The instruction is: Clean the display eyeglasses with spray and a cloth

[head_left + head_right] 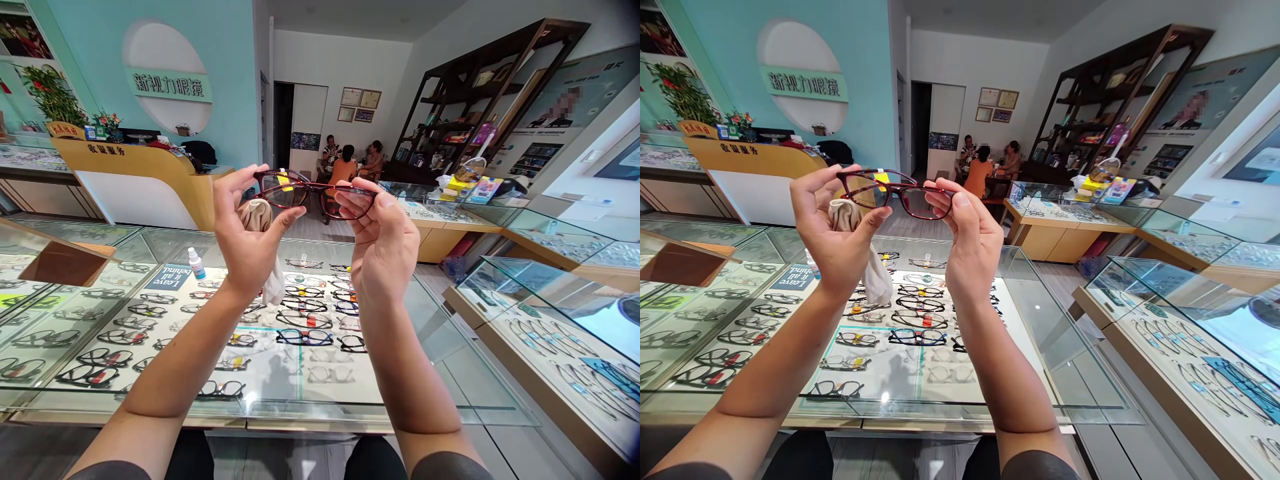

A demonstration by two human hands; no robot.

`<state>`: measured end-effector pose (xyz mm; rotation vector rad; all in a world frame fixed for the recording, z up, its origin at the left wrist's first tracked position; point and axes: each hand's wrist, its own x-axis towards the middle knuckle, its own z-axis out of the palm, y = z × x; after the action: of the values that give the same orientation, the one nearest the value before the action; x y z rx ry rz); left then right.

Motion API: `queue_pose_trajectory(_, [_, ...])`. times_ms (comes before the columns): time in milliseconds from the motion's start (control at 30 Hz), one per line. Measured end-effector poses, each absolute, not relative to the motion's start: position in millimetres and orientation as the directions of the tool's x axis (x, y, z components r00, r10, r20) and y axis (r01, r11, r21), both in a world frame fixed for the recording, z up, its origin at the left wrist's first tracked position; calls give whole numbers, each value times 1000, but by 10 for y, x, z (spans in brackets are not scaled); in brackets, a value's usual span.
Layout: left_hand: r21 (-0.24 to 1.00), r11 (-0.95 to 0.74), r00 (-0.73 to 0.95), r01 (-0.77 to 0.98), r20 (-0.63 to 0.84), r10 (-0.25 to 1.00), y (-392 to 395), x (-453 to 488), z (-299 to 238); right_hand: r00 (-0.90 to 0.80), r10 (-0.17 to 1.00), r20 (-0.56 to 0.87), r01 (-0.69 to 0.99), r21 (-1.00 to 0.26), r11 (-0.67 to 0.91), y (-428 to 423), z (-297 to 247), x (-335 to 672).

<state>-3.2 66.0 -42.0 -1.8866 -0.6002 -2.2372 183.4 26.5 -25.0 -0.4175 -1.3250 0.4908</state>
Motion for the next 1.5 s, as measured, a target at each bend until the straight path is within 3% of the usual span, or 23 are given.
queue_pose_trajectory(400, [206, -920, -189, 332, 971, 149, 676, -9, -417, 265, 685, 678, -284, -624, 728, 147, -153, 1738])
queue_pose_trajectory(533, [239, -926, -182, 294, 965, 191, 690, -12, -412, 278, 664, 694, -288, -600, 747, 157, -143, 1743])
queue_pose_trajectory(900, [286, -899, -203, 333, 952, 228, 699, -10, -392, 198, 552, 810, 70, -574, 816, 347, -269, 1865])
queue_pose_trajectory(1067, [277, -904, -156, 327, 959, 237, 657, -59, -338, 180, 506, 843, 144, -532, 834, 349, -264, 1928])
queue_pose_trajectory(1300, [403, -875, 41, 269, 903, 428, 377, -87, -204, -134, 705, 697, 17, -709, 705, 210, -84, 2011])
queue_pose_trajectory(1500, [466, -855, 95, 228, 863, 495, 326, -132, -153, -250, 744, 620, -8, -769, 639, 191, -72, 2042])
